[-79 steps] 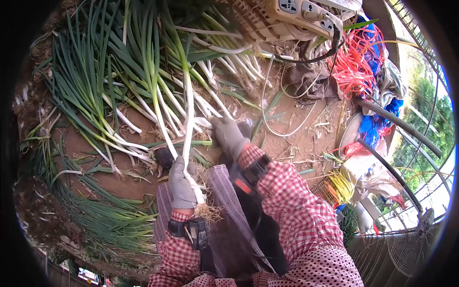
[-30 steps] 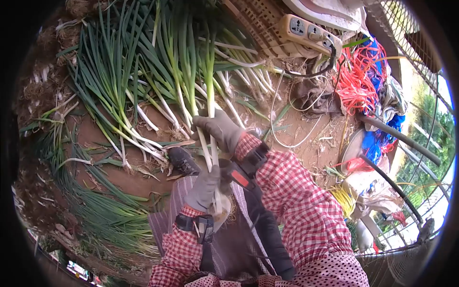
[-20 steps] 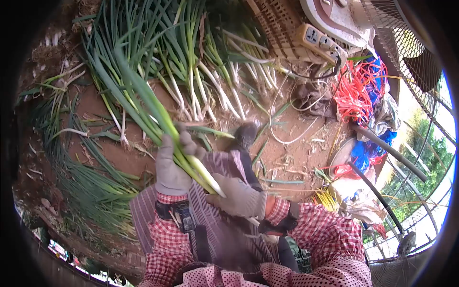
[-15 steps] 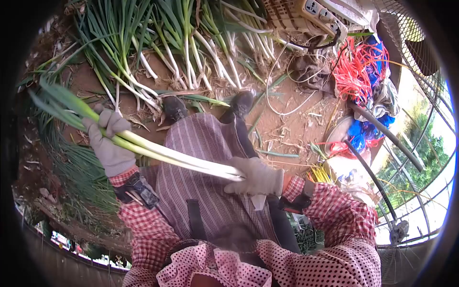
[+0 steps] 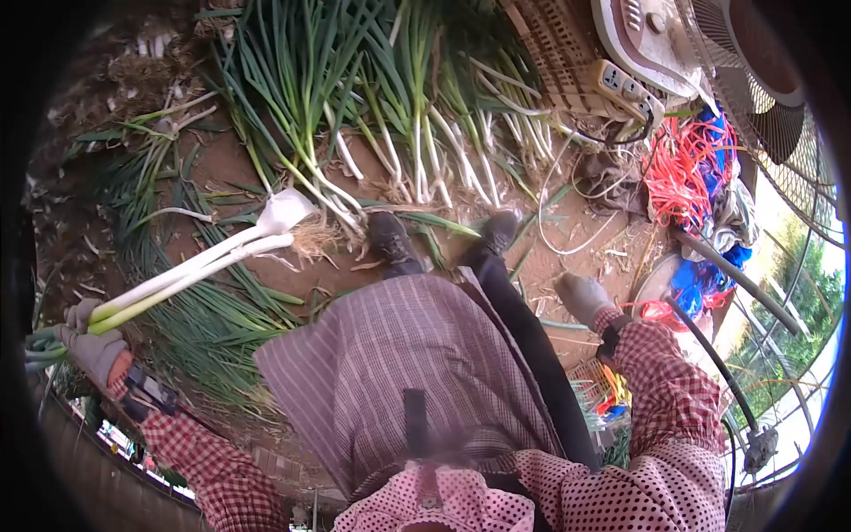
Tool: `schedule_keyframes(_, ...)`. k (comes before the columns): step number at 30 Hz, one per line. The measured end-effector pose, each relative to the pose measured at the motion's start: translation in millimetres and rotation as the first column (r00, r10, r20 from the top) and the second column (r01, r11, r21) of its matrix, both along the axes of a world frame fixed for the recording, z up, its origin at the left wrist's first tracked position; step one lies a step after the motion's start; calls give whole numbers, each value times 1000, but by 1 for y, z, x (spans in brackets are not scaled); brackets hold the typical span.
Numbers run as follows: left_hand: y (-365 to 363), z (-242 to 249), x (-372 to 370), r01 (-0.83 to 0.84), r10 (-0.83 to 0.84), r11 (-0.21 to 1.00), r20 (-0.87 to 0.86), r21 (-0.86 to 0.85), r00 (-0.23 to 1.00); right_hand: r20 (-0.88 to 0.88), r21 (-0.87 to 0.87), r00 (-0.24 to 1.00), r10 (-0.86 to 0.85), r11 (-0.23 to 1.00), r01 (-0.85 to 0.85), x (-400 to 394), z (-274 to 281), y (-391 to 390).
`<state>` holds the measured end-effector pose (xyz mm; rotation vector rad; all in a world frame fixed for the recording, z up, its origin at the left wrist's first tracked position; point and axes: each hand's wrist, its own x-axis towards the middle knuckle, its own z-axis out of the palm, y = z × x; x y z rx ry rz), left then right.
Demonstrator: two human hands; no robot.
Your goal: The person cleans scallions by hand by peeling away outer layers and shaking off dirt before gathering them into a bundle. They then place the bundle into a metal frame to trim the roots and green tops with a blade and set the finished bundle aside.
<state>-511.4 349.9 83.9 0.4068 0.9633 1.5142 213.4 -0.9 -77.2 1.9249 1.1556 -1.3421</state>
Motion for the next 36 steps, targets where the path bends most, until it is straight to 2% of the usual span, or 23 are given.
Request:
schedule_keyframes(1,30,-10,-61,-7,19,998,-171,67,985,-13,-13,990,-137,991,137,-4,-1,1)
schedule_keyframes(2,50,-23,-78,-2,51,997,-630,79,775,-26,-32,962,-271,962,270,-9,-4,2)
schedule_keyframes(3,70,-35,-95,-77,92,995,-929,68,359,1,-53,945,-327,944,327,-15,-6,6)
schedule_keyframes(4,87,-42,-108,-171,81,983,-995,70,60,-5,-32,950,-313,949,313,-22,-8,14)
schedule_keyframes(5,94,-52,-114,-207,83,975,-996,74,38,-3,-10,952,-306,952,306,-31,-9,24)
schedule_keyframes(7,90,-81,-90,-192,152,979,-884,72,441,21,60,964,-264,963,262,-48,-11,47)
schedule_keyframes(9,61,-126,-14,52,-18,996,-422,69,906,-32,124,984,-177,976,179,-59,-26,70)
schedule_keyframes(10,36,-148,46,197,-182,978,-174,74,968,-36,140,989,-144,979,147,-59,-42,73)
schedule_keyframes(11,2,-169,117,320,-321,944,7,74,947,-71,149,977,-201,966,210,-63,-49,83)
schedule_keyframes(12,-32,-180,192,333,-322,941,140,-67,936,-127,104,962,-240,962,253,-61,-71,86)
schedule_keyframes(13,-70,-186,278,195,-190,933,44,-304,981,-158,125,946,-282,945,303,-60,-87,87)
schedule_keyframes(15,-137,-188,400,245,-144,800,222,-548,965,-187,249,949,-254,922,296,-53,-133,83)
schedule_keyframes(16,-172,-195,441,304,-253,789,169,-534,953,-153,157,953,-263,945,286,-46,-145,92)
schedule_keyframes(18,-220,-186,496,400,-381,599,192,-694,904,-58,186,948,-314,929,320,-27,-179,99)
schedule_keyframes(22,-281,-235,525,427,-499,384,204,-819,842,89,223,951,-295,937,270,35,-272,117)
schedule_keyframes(24,-284,-262,522,441,-531,241,263,-865,805,65,330,932,-356,889,316,44,-250,167)
schedule_keyframes(25,-285,-275,521,394,-550,257,202,-882,810,131,465,959,-251,870,164,47,-257,184)
schedule_keyframes(27,-275,-282,521,437,-450,284,284,-854,847,296,665,953,-69,731,-153,50,-274,211)
schedule_keyframes(29,-269,-287,519,461,-431,314,308,-830,848,390,552,919,-53,812,-187,61,-283,230)
schedule_keyframes(30,-268,-291,519,469,-464,334,291,-818,837,450,574,892,-36,777,-258,65,-287,237)
schedule_keyframes(32,-262,-297,518,498,-485,368,295,-785,823,264,302,938,225,904,-302,56,-272,258)
schedule_keyframes(35,-254,-302,525,503,-452,420,306,-756,838,8,354,972,233,909,-221,30,-284,200)
schedule_keyframes(36,-251,-301,530,465,-450,426,264,-776,853,-140,492,969,205,863,-112,19,-269,178)
